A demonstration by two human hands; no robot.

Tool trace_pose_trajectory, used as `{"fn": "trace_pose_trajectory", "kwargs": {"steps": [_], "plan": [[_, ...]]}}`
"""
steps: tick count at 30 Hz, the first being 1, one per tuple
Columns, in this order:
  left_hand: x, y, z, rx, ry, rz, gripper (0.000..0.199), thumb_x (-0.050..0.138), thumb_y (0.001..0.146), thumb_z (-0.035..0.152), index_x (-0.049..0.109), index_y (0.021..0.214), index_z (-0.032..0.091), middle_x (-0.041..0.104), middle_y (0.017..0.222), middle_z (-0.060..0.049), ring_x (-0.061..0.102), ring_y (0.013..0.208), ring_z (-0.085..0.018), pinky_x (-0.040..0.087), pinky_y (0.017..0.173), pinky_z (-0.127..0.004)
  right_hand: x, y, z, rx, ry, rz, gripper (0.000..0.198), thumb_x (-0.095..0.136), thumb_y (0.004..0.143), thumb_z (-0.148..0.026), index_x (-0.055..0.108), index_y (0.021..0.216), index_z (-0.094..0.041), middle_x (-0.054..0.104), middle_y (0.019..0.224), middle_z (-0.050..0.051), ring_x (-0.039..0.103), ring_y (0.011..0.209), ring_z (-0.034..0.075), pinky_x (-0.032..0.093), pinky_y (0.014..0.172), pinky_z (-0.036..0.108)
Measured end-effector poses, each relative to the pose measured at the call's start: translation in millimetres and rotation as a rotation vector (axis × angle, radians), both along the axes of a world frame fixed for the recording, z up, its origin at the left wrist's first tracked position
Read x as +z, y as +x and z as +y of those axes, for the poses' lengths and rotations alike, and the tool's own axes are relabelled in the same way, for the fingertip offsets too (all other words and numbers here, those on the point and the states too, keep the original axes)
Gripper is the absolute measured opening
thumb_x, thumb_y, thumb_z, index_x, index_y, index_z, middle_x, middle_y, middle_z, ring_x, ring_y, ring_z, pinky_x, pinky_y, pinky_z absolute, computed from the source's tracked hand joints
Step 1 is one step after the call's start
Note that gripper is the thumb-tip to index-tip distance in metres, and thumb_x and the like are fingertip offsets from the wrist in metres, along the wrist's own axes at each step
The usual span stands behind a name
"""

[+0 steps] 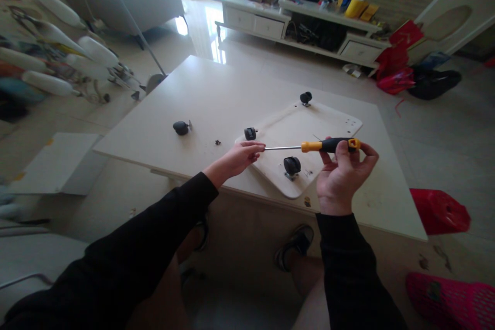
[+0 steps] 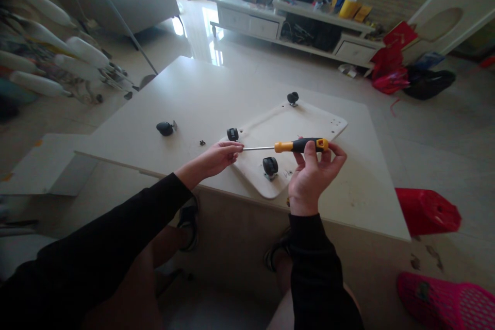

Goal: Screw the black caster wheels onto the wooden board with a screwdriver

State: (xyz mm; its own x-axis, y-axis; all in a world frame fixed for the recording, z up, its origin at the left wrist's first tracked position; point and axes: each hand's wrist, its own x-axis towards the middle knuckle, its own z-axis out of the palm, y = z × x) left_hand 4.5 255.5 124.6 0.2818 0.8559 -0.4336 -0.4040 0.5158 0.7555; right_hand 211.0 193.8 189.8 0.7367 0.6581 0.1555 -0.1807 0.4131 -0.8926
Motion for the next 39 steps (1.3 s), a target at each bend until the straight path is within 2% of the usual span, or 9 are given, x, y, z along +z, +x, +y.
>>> {"fn": "trace_pose_trajectory", "kwargs": {"steps": [9,15,25,29,32,35,39], "plan": [[-3.3,-0.4,0.2,-0.018,0.030,0.026,0.016,0.091,0.073,0.006,0.081,0.082,0.012,0.068,0.081,-0.004,0.056,0.071,-0.009,0.045,0.071,-0.029,1.1,0.7,-2.1,-0.002,0.007,-0.010,0.053,0.088,0.073,-0.033,0.048,0.108,-0.030,0.063,0.114,-0.006,0.079,0.102,0.017,0.071,0.076,0.036],[-6.1,-1.4,-0.2,-0.024,0.040,0.031,0.011,0.088,0.075,0.007,0.083,0.083,0.013,0.071,0.083,-0.006,0.057,0.074,-0.011,0.045,0.072,-0.029,1.0,1.1,-2.0,-0.017,-0.013,-0.027,0.053,0.087,0.074,-0.036,0.047,0.108,-0.030,0.062,0.113,-0.006,0.078,0.097,0.016,0.070,0.072,0.033],[-1.7,0.3,-1.8,-0.037,0.147,0.098,0.008,0.084,0.079,0.005,0.083,0.082,0.013,0.071,0.081,-0.006,0.059,0.072,-0.010,0.046,0.075,-0.030,1.6,1.5,-4.2,-0.060,-0.036,-0.105,0.051,0.087,0.078,-0.037,0.047,0.109,-0.031,0.061,0.115,-0.003,0.073,0.106,0.015,0.068,0.061,0.023],[-0.2,0.7,-1.6,-0.012,0.171,0.069,0.009,0.085,0.079,0.007,0.082,0.085,0.013,0.071,0.080,-0.004,0.057,0.071,-0.010,0.047,0.077,-0.030,0.1,2.2,-3.3,-0.100,-0.061,-0.155,0.048,0.084,0.082,-0.042,0.050,0.113,-0.030,0.060,0.119,-0.002,0.072,0.109,0.016,0.068,0.061,0.024],[-1.5,2.5,-1.3,0.028,0.176,0.032,0.010,0.086,0.079,0.009,0.082,0.087,0.014,0.072,0.080,-0.003,0.057,0.071,-0.009,0.047,0.078,-0.029,-4.0,5.0,-1.4,-0.123,-0.081,-0.137,0.053,0.086,0.080,-0.049,0.047,0.110,-0.030,0.058,0.121,-0.002,0.073,0.114,0.018,0.070,0.064,0.026],[-4.6,4.1,-0.2,0.073,0.232,0.058,0.012,0.090,0.077,0.016,0.082,0.086,0.015,0.073,0.082,-0.004,0.060,0.072,-0.010,0.049,0.078,-0.029,-8.8,8.7,0.1,-0.154,-0.107,-0.131,0.062,0.089,0.075,-0.056,0.043,0.106,-0.029,0.057,0.122,-0.002,0.074,0.113,0.018,0.071,0.065,0.029],[-8.0,3.0,2.1,0.099,0.379,0.157,0.021,0.092,0.073,0.027,0.084,0.089,0.016,0.077,0.083,-0.004,0.062,0.075,-0.012,0.051,0.076,-0.030,-11.5,11.3,0.4,-0.179,-0.144,-0.137,0.069,0.091,0.071,-0.061,0.039,0.102,-0.028,0.056,0.121,-0.002,0.076,0.105,0.018,0.071,0.065,0.032]]}}
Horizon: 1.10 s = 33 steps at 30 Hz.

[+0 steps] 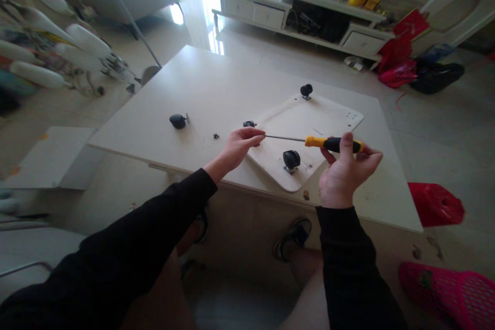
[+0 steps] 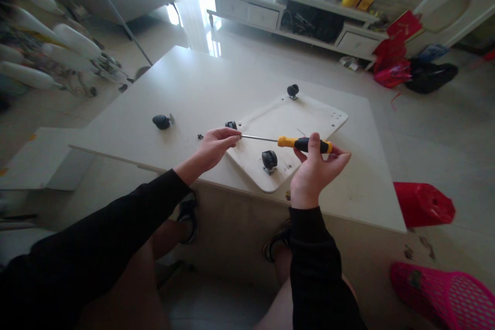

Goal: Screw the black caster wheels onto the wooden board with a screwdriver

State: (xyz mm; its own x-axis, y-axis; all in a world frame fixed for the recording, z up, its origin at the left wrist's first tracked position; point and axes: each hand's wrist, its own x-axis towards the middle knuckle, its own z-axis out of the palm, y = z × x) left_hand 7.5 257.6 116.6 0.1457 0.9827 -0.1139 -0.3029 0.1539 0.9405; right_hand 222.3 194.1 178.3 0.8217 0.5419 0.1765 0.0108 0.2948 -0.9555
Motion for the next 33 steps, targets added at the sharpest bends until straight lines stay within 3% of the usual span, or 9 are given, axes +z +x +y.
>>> {"fn": "trace_pose_trajectory", "kwargs": {"steps": [5,9,18,22,24,27,31,33], "plan": [[-1.0,-1.1,0.4,-0.019,0.043,0.017,0.023,0.092,0.072,0.029,0.086,0.091,0.017,0.079,0.085,-0.005,0.064,0.073,-0.012,0.052,0.075,-0.030,5.0,-2.6,0.0,0.052,-0.016,0.041,0.053,0.080,0.081,-0.053,0.042,0.108,-0.029,0.064,0.117,-0.001,0.077,0.107,0.019,0.071,0.069,0.032],[-1.0,0.0,-0.9,-0.020,0.056,0.012,0.022,0.091,0.074,0.028,0.085,0.092,0.017,0.079,0.085,-0.005,0.064,0.073,-0.012,0.052,0.074,-0.029,7.2,-3.1,0.7,0.079,-0.013,0.052,0.053,0.081,0.078,-0.040,0.042,0.113,-0.029,0.068,0.118,-0.001,0.076,0.113,0.020,0.072,0.074,0.034],[3.4,-0.7,-3.0,-0.099,0.083,0.006,0.032,0.089,0.076,0.024,0.077,0.105,0.019,0.077,0.098,-0.005,0.069,0.081,-0.013,0.055,0.076,-0.029,5.6,3.4,1.8,0.025,0.012,0.038,0.063,0.086,0.075,-0.053,0.039,0.110,-0.030,0.060,0.129,0.000,0.074,0.116,0.021,0.073,0.071,0.036],[2.9,5.1,-7.5,-0.277,0.055,0.058,0.021,0.084,0.076,0.016,0.070,0.092,0.016,0.076,0.092,-0.005,0.070,0.077,-0.012,0.057,0.075,-0.030,7.3,16.7,3.0,-0.018,0.030,0.011,0.055,0.079,0.080,-0.053,0.039,0.111,-0.032,0.062,0.124,-0.002,0.076,0.110,0.019,0.070,0.068,0.032],[2.2,10.1,-10.7,-0.386,0.035,0.079,0.021,0.082,0.077,0.014,0.071,0.095,0.015,0.079,0.097,-0.008,0.072,0.080,-0.014,0.058,0.077,-0.032,8.9,24.1,3.6,-0.044,0.028,0.031,0.052,0.077,0.081,-0.054,0.042,0.111,-0.031,0.064,0.118,-0.002,0.076,0.102,0.018,0.066,0.062,0.028],[1.8,17.9,-14.0,-0.431,0.028,0.088,0.024,0.078,0.078,0.009,0.070,0.100,0.015,0.082,0.103,-0.011,0.074,0.082,-0.014,0.058,0.080,-0.033,15.0,27.8,2.5,-0.074,0.020,0.029,0.047,0.074,0.081,-0.050,0.047,0.114,-0.031,0.067,0.110,-0.001,0.076,0.091,0.017,0.059,0.055,0.023],[1.2,25.7,-13.0,-0.425,0.049,0.093,0.025,0.071,0.080,0.005,0.068,0.103,0.015,0.083,0.105,-0.011,0.073,0.079,-0.013,0.056,0.078,-0.031,26.9,19.6,-2.8,-0.070,0.126,-0.064,0.050,0.075,0.079,-0.039,0.051,0.122,-0.029,0.071,0.109,0.002,0.078,0.097,0.021,0.056,0.053,0.022],[-0.2,28.8,-11.1,-0.420,0.057,0.107,0.027,0.067,0.081,0.004,0.067,0.105,0.016,0.083,0.108,-0.012,0.074,0.079,-0.014,0.054,0.076,-0.030,29.9,16.4,-5.2,-0.053,0.224,-0.150,0.050,0.076,0.080,-0.035,0.052,0.123,-0.028,0.071,0.113,0.003,0.079,0.106,0.023,0.060,0.060,0.024]]}}
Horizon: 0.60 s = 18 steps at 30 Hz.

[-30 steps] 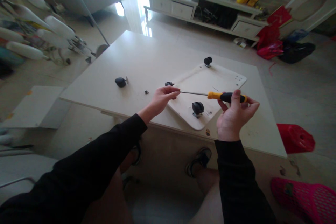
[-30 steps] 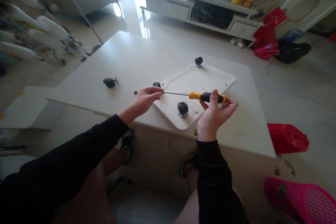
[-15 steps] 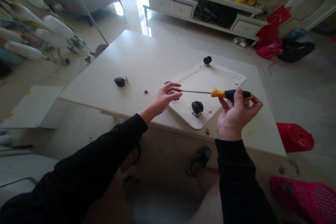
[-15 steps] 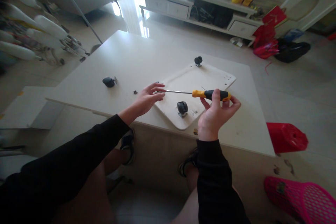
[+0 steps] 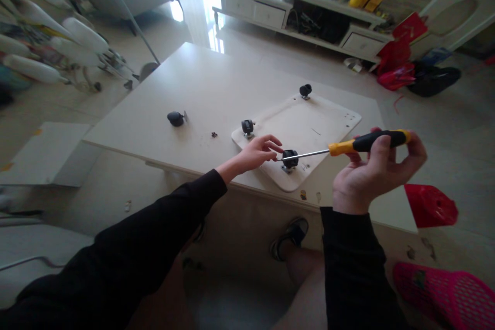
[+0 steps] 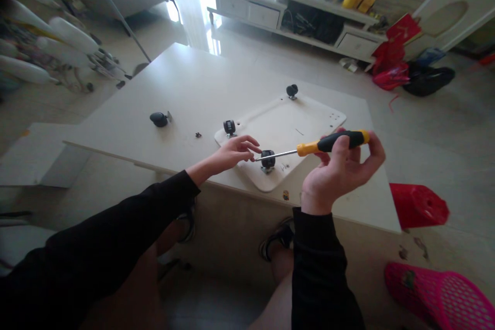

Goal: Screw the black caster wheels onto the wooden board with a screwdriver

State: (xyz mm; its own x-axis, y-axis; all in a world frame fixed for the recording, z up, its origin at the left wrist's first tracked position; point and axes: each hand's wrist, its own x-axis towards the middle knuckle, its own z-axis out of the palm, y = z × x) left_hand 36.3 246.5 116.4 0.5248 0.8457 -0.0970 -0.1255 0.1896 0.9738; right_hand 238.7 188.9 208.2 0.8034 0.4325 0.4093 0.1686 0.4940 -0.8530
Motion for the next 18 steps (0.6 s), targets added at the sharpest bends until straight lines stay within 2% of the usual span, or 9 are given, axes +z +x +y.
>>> {"fn": "trace_pose_trajectory", "kwargs": {"steps": [3,5,6,9,11,14,18], "plan": [[-3.5,4.5,3.4,-0.017,0.008,0.004,0.033,0.062,0.079,0.003,0.067,0.109,0.017,0.083,0.117,-0.013,0.074,0.082,-0.014,0.051,0.073,-0.029,-1.1,-1.1,-1.5,0.025,0.112,-0.190,0.048,0.078,0.082,-0.036,0.056,0.124,-0.028,0.066,0.124,0.003,0.079,0.110,0.023,0.068,0.087,0.039],[-5.7,7.3,5.7,-0.044,0.011,-0.016,0.039,0.058,0.075,0.001,0.066,0.110,0.018,0.083,0.121,-0.014,0.074,0.087,-0.015,0.052,0.077,-0.030,-3.6,-3.5,-1.9,0.040,0.154,-0.309,0.050,0.079,0.081,-0.039,0.060,0.126,-0.029,0.062,0.130,0.003,0.078,0.109,0.023,0.066,0.102,0.050],[-6.5,8.6,6.9,-0.059,0.012,-0.028,0.043,0.057,0.073,0.000,0.066,0.111,0.018,0.083,0.121,-0.013,0.074,0.091,-0.016,0.053,0.082,-0.032,-4.7,-6.3,-2.3,0.047,0.163,-0.349,0.052,0.080,0.081,-0.042,0.061,0.127,-0.029,0.061,0.132,0.003,0.078,0.110,0.024,0.065,0.105,0.053],[-7.7,11.9,9.7,-0.095,0.019,-0.053,0.051,0.055,0.067,-0.001,0.066,0.112,0.019,0.083,0.121,-0.013,0.074,0.106,-0.020,0.054,0.097,-0.039,-6.8,-20.7,-6.6,0.073,0.131,-0.407,0.058,0.080,0.079,-0.049,0.060,0.130,-0.029,0.063,0.134,0.006,0.077,0.116,0.028,0.068,0.099,0.054],[-7.9,14.0,10.7,-0.113,0.018,-0.063,0.055,0.053,0.064,-0.002,0.066,0.113,0.019,0.083,0.122,-0.013,0.074,0.112,-0.022,0.053,0.103,-0.043,-7.3,-31.5,-11.7,0.108,0.030,-0.439,0.060,0.078,0.082,-0.053,0.058,0.133,-0.030,0.066,0.134,0.008,0.077,0.121,0.030,0.070,0.092,0.051],[-8.2,17.4,10.5,-0.142,0.006,-0.101,0.060,0.051,0.060,-0.001,0.066,0.114,0.020,0.083,0.123,-0.012,0.074,0.116,-0.023,0.052,0.106,-0.046,-8.2,-41.7,-19.3,0.155,-0.135,-0.451,0.057,0.076,0.086,-0.053,0.059,0.136,-0.032,0.066,0.145,0.011,0.075,0.130,0.032,0.070,0.089,0.049],[-7.8,21.3,8.5,-0.157,-0.009,-0.138,0.062,0.050,0.059,-0.002,0.066,0.116,0.019,0.083,0.120,-0.011,0.075,0.117,-0.024,0.052,0.107,-0.046,-10.9,-42.2,-22.5,0.164,-0.183,-0.519,0.057,0.077,0.086,-0.053,0.061,0.136,-0.031,0.066,0.152,0.012,0.075,0.129,0.031,0.070,0.084,0.044]]}}
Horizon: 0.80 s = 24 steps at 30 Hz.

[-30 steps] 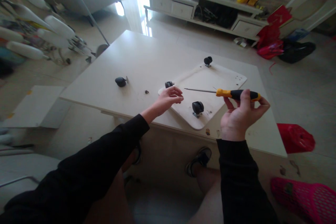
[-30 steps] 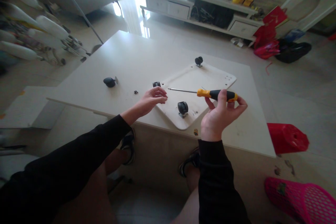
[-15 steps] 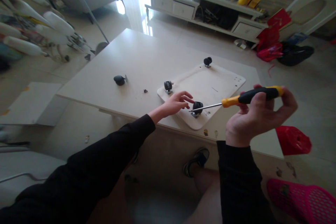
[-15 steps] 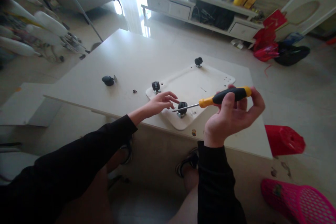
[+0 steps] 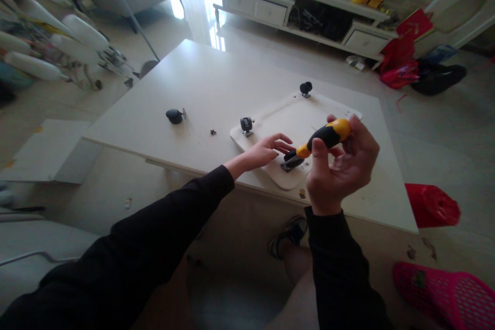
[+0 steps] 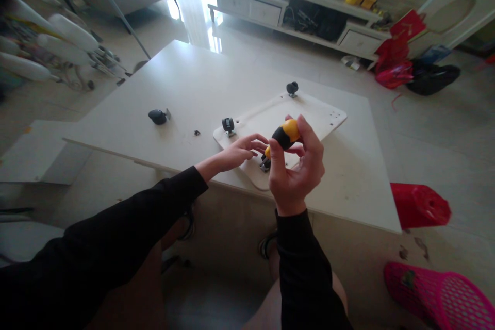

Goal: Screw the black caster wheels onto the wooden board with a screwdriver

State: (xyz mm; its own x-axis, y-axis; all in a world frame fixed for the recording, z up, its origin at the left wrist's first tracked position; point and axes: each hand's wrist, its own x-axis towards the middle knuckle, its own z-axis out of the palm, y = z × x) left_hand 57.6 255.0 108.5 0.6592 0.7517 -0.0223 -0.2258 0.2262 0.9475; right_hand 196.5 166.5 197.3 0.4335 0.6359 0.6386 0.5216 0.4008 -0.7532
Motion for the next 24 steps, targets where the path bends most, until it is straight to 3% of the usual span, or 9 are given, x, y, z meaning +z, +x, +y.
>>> {"fn": "trace_pose_trajectory", "kwargs": {"steps": [7,24], "plan": [[0.6,1.4,-1.1,0.003,0.005,-0.024,0.059,0.051,0.060,-0.002,0.066,0.112,0.020,0.083,0.115,-0.010,0.075,0.114,-0.024,0.052,0.107,-0.046,-5.9,2.5,4.5,0.013,0.036,-0.055,0.055,0.078,0.088,-0.052,0.063,0.137,-0.032,0.068,0.150,0.010,0.078,0.121,0.026,0.066,0.074,0.034],[-1.6,0.6,-1.7,-0.020,0.032,-0.033,0.061,0.052,0.059,0.002,0.064,0.116,0.020,0.081,0.122,-0.012,0.073,0.121,-0.029,0.051,0.106,-0.049,-6.1,1.1,7.0,0.053,0.103,-0.135,0.051,0.078,0.091,-0.045,0.064,0.139,-0.033,0.072,0.145,0.007,0.079,0.121,0.025,0.064,0.070,0.031]]}}
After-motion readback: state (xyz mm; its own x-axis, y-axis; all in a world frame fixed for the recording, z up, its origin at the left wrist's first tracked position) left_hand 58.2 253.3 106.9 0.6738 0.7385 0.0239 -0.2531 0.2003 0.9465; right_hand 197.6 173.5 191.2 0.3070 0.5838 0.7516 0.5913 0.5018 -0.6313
